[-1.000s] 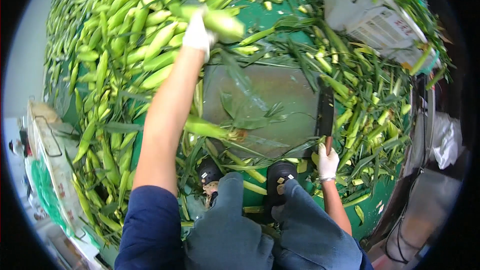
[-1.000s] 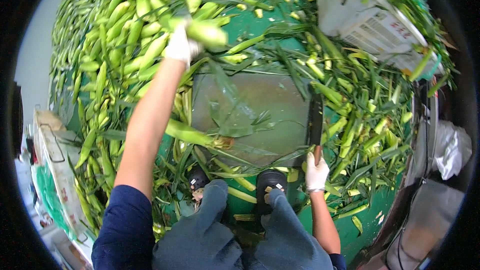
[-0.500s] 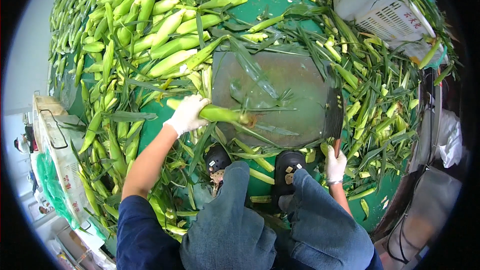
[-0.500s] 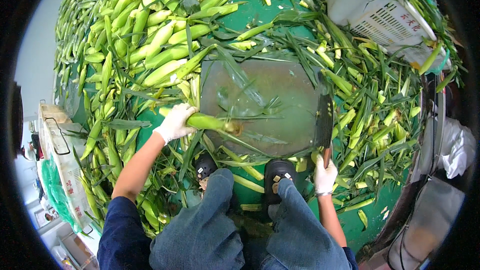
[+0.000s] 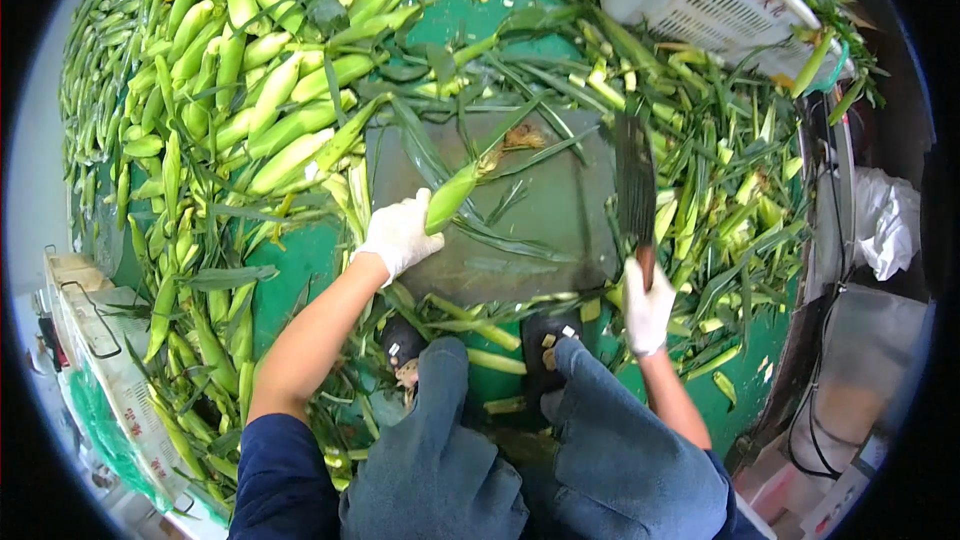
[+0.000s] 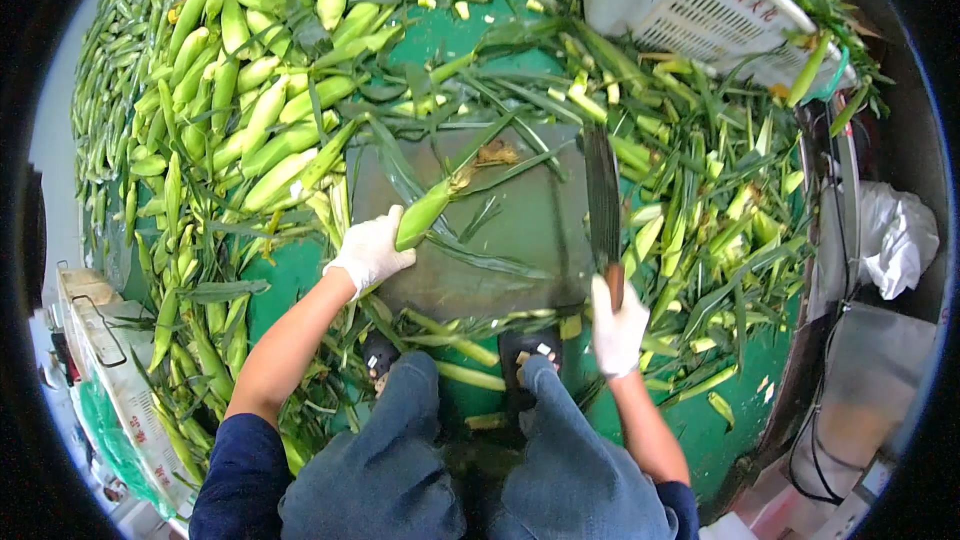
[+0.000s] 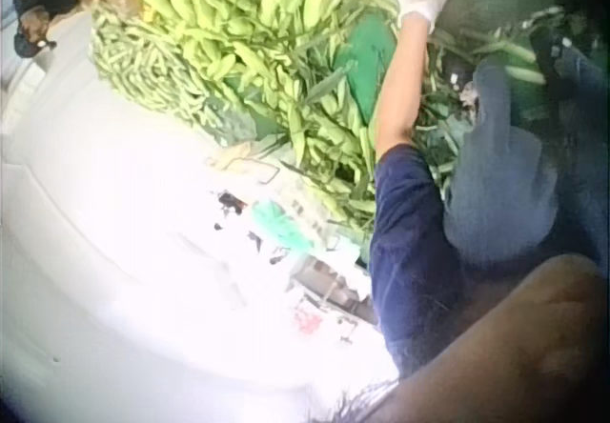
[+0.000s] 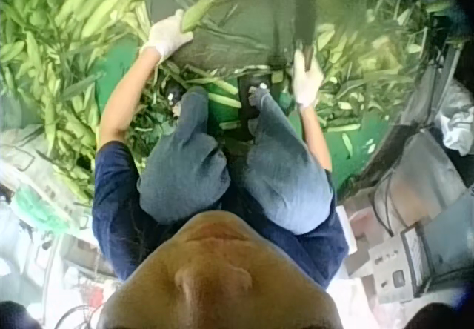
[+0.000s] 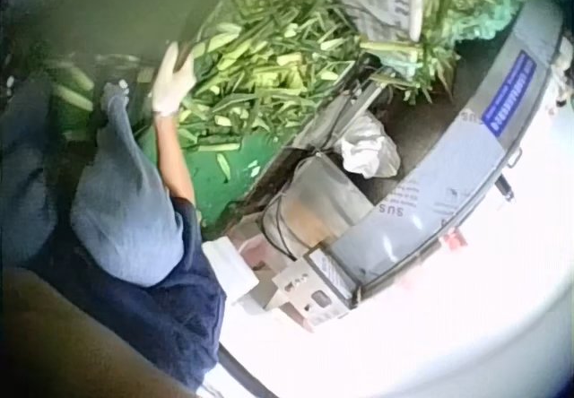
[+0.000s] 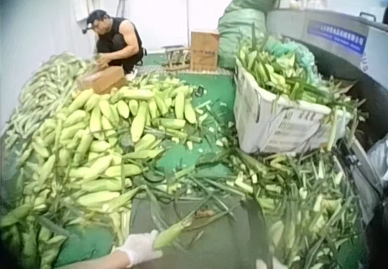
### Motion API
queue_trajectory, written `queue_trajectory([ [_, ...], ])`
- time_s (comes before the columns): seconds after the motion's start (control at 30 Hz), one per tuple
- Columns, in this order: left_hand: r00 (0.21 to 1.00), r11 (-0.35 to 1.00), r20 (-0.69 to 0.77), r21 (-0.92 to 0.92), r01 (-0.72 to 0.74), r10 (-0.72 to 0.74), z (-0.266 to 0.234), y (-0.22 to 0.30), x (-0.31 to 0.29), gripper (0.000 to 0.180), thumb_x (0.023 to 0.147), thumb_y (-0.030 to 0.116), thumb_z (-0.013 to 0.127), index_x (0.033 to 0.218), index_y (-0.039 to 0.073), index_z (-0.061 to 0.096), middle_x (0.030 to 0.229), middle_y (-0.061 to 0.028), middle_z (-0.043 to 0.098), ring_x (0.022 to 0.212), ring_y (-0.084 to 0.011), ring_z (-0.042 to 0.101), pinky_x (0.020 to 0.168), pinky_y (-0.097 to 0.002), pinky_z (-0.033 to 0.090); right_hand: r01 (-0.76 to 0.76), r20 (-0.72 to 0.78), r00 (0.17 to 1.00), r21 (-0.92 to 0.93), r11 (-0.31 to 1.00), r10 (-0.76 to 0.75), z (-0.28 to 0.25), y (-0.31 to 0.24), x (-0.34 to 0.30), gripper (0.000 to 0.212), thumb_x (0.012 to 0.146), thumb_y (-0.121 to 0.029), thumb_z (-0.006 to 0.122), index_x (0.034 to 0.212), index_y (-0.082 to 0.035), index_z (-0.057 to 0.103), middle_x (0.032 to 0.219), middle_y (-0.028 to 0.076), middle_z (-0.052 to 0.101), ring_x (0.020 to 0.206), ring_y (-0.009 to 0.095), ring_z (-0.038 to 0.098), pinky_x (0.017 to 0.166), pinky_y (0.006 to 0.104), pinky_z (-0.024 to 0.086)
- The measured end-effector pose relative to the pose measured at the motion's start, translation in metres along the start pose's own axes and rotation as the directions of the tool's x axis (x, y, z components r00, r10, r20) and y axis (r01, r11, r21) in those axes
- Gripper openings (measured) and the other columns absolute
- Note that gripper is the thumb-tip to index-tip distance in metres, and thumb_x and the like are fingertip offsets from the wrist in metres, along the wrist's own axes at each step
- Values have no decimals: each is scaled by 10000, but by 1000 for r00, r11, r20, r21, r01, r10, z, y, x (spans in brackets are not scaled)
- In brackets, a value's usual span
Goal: The person husks corn by cutting off the stem ends with a large blade and removing the outer leaves by hand. They repeatedly pick up corn ears from a large pile, place them on a cutting block, chop off the ends, and peel the husks.
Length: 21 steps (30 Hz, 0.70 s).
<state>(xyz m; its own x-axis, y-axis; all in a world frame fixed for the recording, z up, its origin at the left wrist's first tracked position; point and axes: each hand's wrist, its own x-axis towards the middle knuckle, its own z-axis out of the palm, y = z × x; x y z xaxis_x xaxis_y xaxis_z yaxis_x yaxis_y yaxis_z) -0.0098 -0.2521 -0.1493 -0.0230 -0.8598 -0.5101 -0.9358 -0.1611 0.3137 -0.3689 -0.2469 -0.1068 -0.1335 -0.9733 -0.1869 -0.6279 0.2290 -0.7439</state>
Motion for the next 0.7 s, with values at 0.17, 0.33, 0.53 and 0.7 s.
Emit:
queue_trajectory([
  [0.17,1000,997,-7,82,-11,12,1,3,-5,571,740,362,661,1146,29,435,936,-200,622,887,-355,619,774,-418,497,296,-53,955,210,932,-292,30,-94,33,143,833,-141,636,882,-12,598,646,84,583,561,123,513,565,288,459],
  [0.33,998,994,-63,113,-16,23,1,3,-7,536,726,357,670,1105,49,448,933,-187,627,888,-340,622,778,-416,500,304,572,817,-326,895,-69,104,-32,20,457,893,-423,560,933,31,588,808,293,620,801,428,628,706,448,501],
  [0.53,988,811,-153,-579,-88,-2,-2,4,-32,525,748,232,724,1165,54,459,1009,-111,603,953,-234,590,841,-351,475,-21,350,932,-206,978,94,61,4,19,543,861,-478,584,742,51,595,652,255,582,649,422,593,600,451,451],
  [0.7,944,-370,-280,-869,-327,-177,12,28,9,379,830,94,646,1173,60,488,1123,-94,577,1047,-221,550,925,-372,453,32,-30,999,-16,999,-33,23,-44,31,401,893,-334,617,713,19,556,563,106,480,524,139,443,509,332,397],
])
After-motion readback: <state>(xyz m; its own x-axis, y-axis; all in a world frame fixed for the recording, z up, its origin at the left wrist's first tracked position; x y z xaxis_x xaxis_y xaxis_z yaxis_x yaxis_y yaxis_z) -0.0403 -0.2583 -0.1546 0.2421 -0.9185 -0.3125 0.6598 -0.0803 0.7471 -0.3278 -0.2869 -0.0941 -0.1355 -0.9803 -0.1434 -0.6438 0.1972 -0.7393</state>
